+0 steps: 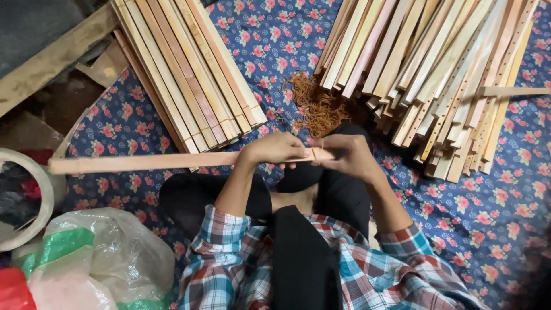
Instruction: Organizing and stacking thin wooden slats from a large pile into a neat stack on the floor.
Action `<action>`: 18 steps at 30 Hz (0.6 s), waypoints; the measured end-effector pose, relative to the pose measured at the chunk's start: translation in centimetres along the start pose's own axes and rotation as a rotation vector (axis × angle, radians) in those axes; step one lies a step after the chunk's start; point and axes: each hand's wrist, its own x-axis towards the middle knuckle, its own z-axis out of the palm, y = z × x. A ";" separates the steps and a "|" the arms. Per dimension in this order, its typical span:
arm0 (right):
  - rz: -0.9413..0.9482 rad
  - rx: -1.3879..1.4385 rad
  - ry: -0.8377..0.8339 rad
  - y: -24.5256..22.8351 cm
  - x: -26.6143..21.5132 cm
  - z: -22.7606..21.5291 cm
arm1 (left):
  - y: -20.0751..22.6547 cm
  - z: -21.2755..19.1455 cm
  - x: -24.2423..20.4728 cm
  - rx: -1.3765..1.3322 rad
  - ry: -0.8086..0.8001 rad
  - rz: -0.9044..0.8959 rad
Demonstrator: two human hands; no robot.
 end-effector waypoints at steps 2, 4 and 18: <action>0.076 0.026 -0.123 1.0 -0.1 0.3 | 0.9 -0.2 -0.1 0.135 -0.024 -0.042; 0.158 0.059 -0.250 2.1 -0.6 1.3 | 2.3 -0.3 -0.5 0.265 -0.052 -0.092; 0.363 0.909 -0.133 5.3 -4.9 8.2 | 5.5 2.7 -3.2 0.257 1.571 0.581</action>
